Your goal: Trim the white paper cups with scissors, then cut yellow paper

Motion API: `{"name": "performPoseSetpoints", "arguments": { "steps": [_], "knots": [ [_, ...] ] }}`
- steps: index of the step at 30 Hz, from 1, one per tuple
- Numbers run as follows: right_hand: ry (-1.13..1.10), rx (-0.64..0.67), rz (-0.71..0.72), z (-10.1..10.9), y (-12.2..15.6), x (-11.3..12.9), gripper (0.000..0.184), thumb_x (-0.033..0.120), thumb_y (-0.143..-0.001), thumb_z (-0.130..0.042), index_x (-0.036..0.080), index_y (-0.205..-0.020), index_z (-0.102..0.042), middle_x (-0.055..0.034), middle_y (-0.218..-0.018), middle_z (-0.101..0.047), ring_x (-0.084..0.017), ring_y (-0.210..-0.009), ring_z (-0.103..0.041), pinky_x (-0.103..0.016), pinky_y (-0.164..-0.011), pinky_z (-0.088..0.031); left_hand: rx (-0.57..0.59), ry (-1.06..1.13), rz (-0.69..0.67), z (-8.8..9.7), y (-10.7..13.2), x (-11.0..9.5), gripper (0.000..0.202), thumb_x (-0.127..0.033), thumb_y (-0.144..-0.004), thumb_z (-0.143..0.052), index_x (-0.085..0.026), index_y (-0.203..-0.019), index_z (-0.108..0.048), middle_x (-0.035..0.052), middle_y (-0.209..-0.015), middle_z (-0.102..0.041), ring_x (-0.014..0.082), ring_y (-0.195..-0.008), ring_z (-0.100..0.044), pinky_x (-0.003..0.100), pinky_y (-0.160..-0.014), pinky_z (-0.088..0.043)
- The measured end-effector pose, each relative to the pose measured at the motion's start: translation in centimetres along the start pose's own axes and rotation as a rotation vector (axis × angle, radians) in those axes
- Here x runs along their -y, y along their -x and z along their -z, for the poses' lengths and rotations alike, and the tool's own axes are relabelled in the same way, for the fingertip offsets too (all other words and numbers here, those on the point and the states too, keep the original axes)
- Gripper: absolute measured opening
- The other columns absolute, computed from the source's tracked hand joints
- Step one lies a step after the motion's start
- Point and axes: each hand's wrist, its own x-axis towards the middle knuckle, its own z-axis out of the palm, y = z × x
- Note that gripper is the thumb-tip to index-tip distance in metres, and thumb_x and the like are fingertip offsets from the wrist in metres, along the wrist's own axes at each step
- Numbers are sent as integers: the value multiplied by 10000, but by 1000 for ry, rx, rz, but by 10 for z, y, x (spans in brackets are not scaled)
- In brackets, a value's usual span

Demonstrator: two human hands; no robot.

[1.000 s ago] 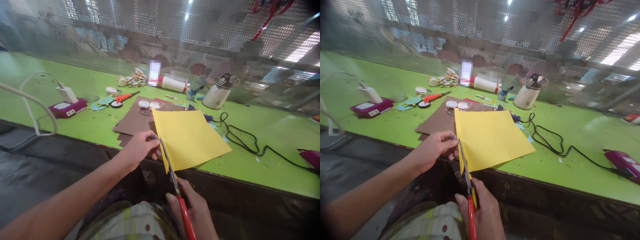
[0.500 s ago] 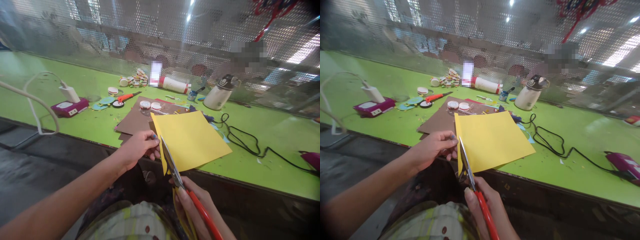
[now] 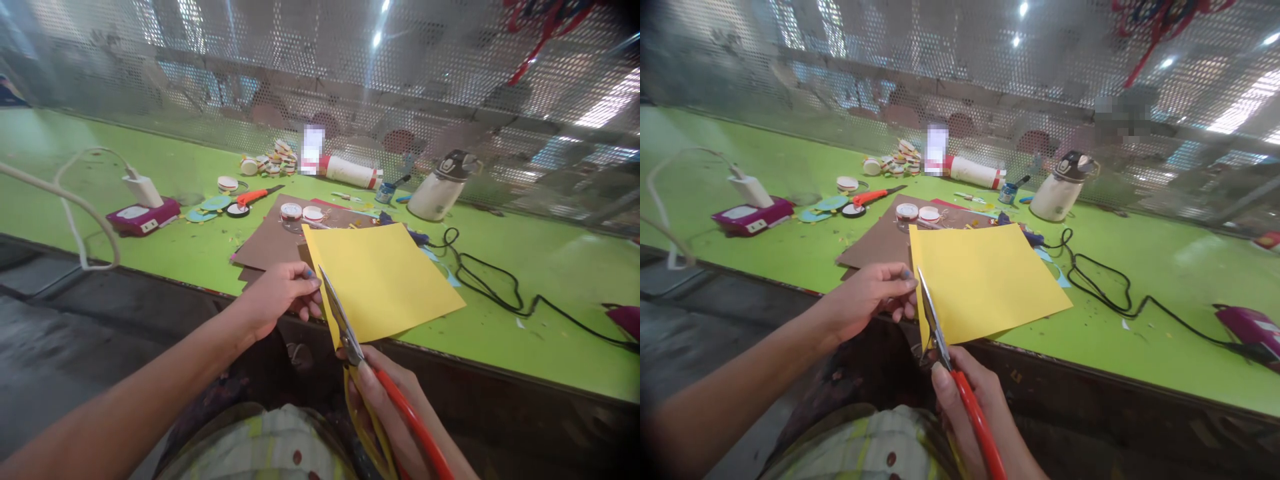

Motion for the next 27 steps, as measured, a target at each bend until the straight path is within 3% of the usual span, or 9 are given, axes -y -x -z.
{"name": "performPoseSetpoints", "arguments": {
  "steps": [6,12,27],
  "knots": [
    [-47,33,-31,4,-1,5,495,636,-829,-463,181,-990,-570,48,-555,-459,-82,-425,-378,-203,-407,-328,2,8,2,0,-1,0,111,-178,-763,-595,-127,-680,-543,19,-600,-596,93,-503,-575,171,-434,-408],
    [-34,3,-30,0,2,7,502,657,-819,-456,196,-983,-570,54,-547,-423,-82,-427,-351,-190,-376,-306,-1,22,14,-1,0,0,103,-175,-758,-596,-126,-678,-553,17,-573,-596,90,-482,-573,170,-433,-411],
    [80,-92,97,-10,-2,-20,441,597,-862,-434,185,-904,-586,49,-596,-415,-88,-470,-365,-214,-424,-293,27,23,53,-5,-2,1,104,-130,-777,-554,-118,-674,-549,47,-578,-626,117,-483,-600,185,-426,-437]
  ]
}}
